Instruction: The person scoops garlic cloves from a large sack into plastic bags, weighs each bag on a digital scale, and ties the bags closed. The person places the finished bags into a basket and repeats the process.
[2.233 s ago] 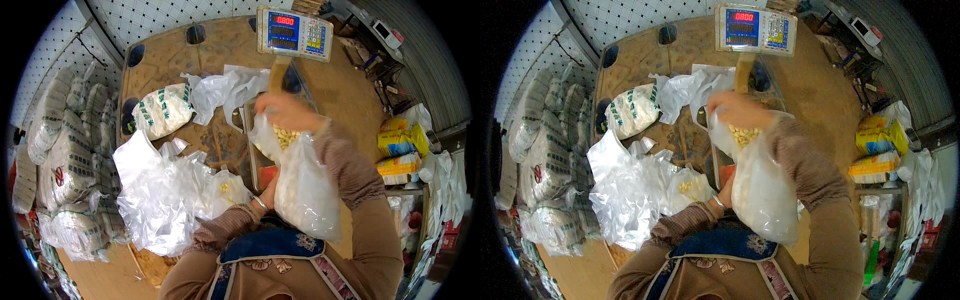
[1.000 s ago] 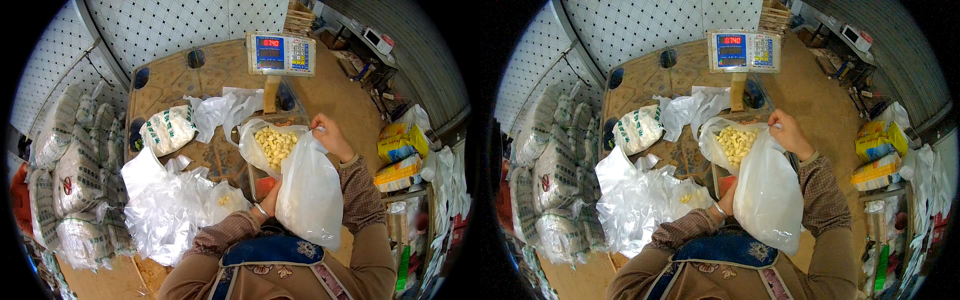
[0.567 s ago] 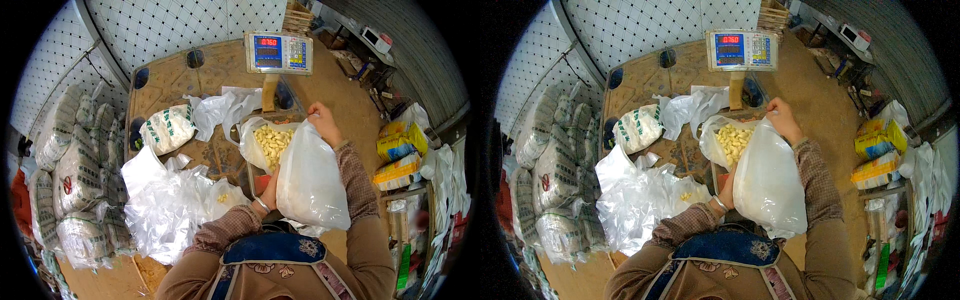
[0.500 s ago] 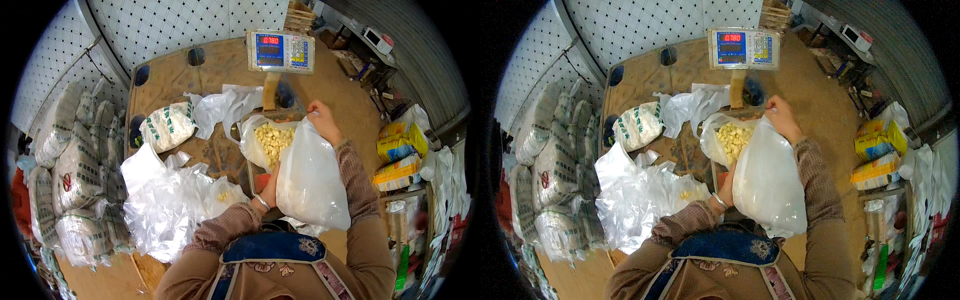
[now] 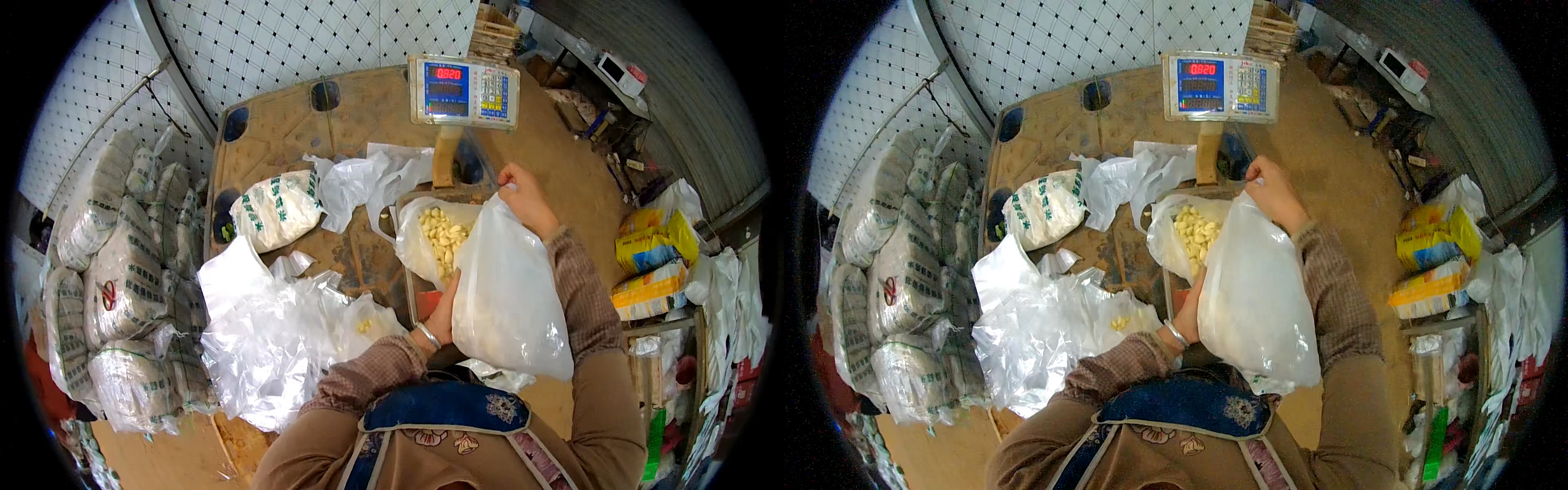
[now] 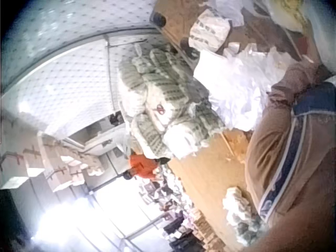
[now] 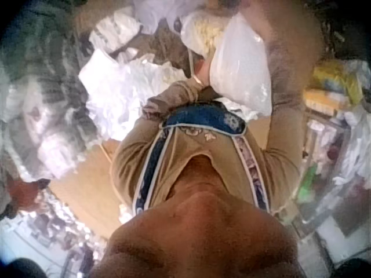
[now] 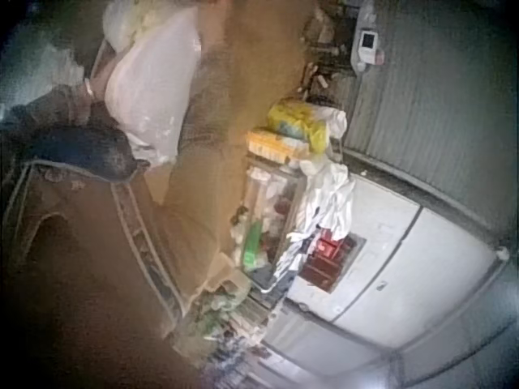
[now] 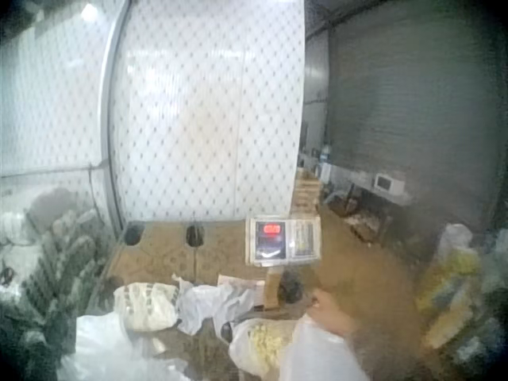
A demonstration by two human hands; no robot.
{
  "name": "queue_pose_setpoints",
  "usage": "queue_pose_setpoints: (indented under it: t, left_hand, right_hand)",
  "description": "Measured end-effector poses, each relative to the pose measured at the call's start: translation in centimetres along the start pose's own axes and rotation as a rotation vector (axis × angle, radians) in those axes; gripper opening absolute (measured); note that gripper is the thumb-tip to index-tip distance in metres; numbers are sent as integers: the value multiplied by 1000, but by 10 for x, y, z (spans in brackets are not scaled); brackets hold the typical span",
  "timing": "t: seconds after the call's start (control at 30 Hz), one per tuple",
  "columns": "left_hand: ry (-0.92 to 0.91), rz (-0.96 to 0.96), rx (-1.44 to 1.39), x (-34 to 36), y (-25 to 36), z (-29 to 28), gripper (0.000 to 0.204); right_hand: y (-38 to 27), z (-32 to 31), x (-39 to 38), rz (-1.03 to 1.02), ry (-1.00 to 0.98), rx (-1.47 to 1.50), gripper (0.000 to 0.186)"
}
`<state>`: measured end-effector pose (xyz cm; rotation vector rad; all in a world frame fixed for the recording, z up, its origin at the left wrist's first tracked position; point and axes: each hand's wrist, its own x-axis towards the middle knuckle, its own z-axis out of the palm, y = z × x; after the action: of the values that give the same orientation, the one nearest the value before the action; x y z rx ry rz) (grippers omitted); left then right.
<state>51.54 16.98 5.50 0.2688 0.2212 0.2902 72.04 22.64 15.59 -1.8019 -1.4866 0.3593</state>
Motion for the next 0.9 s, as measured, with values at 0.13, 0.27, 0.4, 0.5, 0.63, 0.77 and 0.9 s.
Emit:
queue_pose_setpoints:
  t: [0.13,0.27,0.4,0.5,0.63,0.77,0.9]
  left_hand:
    - [-37,-88,-39,-4,-3,-3,64]
    - [-58,-67,-29,1,-2,2,64]
    - [-58,-75,-19,-1,-2,2,64]
    - [-57,-78,-31,-3,-3,-3,63]
    - [-46,-54,24,-5,-4,-7,60]
    - [-37,-85,31,-9,-5,-9,59]
    - [-44,-69,68,-11,-5,-5,60]
  right_hand:
    - [-8,0,-12,42,0,-9,13]
    - [-3,-9,-7,-4,32,38,14]
    - [-16,-14,-14,47,56,36,14]
    - [-23,-16,-22,17,79,79,14]
    - [-16,-14,-29,4,115,167,14]
    - [-24,-15,-37,4,134,249,14]
    - [-24,-17,-42,-31,163,299,13]
